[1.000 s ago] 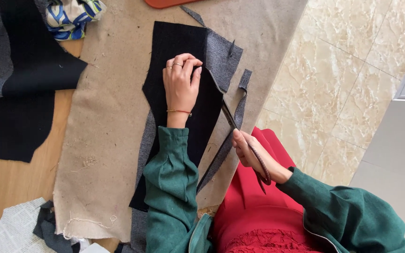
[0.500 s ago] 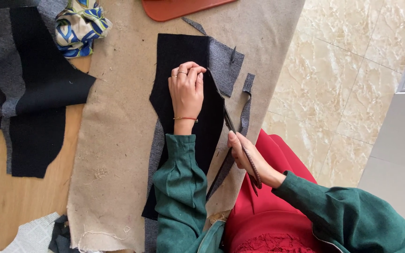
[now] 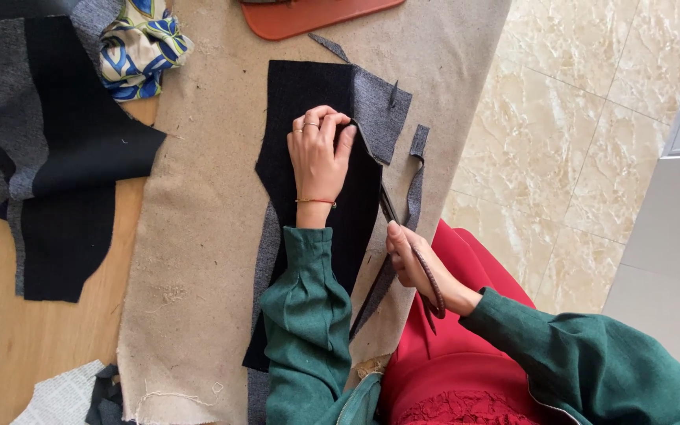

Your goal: Cutting fabric pieces according to a pattern using large scissors and organizing the cut components on a workbench.

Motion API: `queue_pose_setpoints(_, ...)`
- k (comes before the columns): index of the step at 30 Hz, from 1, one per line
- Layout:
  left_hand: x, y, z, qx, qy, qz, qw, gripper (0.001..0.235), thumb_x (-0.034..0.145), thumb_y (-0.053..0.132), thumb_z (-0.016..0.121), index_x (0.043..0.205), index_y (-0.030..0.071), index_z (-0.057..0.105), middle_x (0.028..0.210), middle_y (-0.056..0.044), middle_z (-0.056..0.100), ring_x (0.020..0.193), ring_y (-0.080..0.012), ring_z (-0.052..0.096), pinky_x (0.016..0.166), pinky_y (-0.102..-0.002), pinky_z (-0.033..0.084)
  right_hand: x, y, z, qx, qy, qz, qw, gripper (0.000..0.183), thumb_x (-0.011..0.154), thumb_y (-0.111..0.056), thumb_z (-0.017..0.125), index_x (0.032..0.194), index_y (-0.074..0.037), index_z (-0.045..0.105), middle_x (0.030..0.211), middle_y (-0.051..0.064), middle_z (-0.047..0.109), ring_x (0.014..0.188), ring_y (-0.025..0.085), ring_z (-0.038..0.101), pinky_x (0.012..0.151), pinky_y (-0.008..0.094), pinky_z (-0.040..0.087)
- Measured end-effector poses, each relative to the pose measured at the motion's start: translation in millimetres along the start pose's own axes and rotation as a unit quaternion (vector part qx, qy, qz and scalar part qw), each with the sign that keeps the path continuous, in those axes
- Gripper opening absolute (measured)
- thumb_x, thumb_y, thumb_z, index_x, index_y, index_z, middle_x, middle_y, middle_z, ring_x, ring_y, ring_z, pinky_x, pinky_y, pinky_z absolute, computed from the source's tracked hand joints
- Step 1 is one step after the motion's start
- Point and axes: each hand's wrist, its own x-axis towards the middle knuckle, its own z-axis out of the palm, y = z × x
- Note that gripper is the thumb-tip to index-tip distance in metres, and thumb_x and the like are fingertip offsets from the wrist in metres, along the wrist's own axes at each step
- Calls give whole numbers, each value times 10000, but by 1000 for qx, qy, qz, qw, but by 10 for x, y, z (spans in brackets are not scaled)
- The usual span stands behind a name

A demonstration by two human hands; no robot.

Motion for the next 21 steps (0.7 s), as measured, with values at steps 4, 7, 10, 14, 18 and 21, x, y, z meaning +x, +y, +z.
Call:
queue_pose_setpoints(4, 17, 57, -113, -30, -5, 16, 999, 531, 870, 712, 657, 899, 198, 528, 1122, 9, 564, 1096, -281, 555, 838, -424, 459, -13, -53, -4, 12, -5, 21, 1000, 543, 1085, -570, 335, 852, -109, 506, 610, -47, 310, 451, 61, 377, 381, 166, 280)
queue_pose_setpoints(7, -16, 57, -214, -86, -103, 14, 991, 675, 698, 725, 807, 835, 153, 476, 1229, -24, 532, 1234, -321, 475, 1014, -479, 364, -36, -81, 17, 18, -16, 15, 1000, 537, 1091, -563, 335, 873, -102, 502, 605, -59, 280, 430, 56, 357, 379, 171, 267)
queue_pose_setpoints(10, -20, 77, -275, -89, -142, 17, 986, 665, 621, 654, 880, 795, 150, 483, 1219, -24, 525, 1277, -314, 431, 1066, -494, 302, -50, -99, 38, 27, -15, 21, 999, 522, 1087, -565, 347, 886, -107, 497, 620, -66, 257, 444, 41, 324, 384, 162, 248)
queue_pose_setpoints(14, -49, 34, -206, -80, -147, 16, 986, 563, 613, 577, 886, 751, 175, 517, 1152, 13, 508, 1281, -269, 409, 1080, -481, 273, -58, -129, 68, 46, -16, 25, 998, 518, 1085, -567, 357, 873, -110, 476, 630, -82, 224, 449, 29, 290, 386, 152, 226)
queue_pose_setpoints(18, -59, -13, -152, -76, -160, 10, 984, 348, 702, 505, 799, 679, 227, 589, 1068, 64, 496, 1257, -195, 385, 1068, -449, 245, -40, -102, 87, 56, -20, 22, 998, 518, 1089, -570, 342, 879, -113, 465, 641, -98, 202, 462, 14, 238, 378, 153, 214)
queue_pose_setpoints(21, -83, -70, -95, -74, -158, 9, 985, 241, 709, 427, 770, 661, 240, 624, 1047, 73, 515, 1262, -180, 389, 1066, -444, 248, -69, -145, 116, 54, -18, 20, 998, 513, 1092, -563, 327, 879, -119, 469, 642, -84, 198, 474, 22, 235, 384, 153, 207)
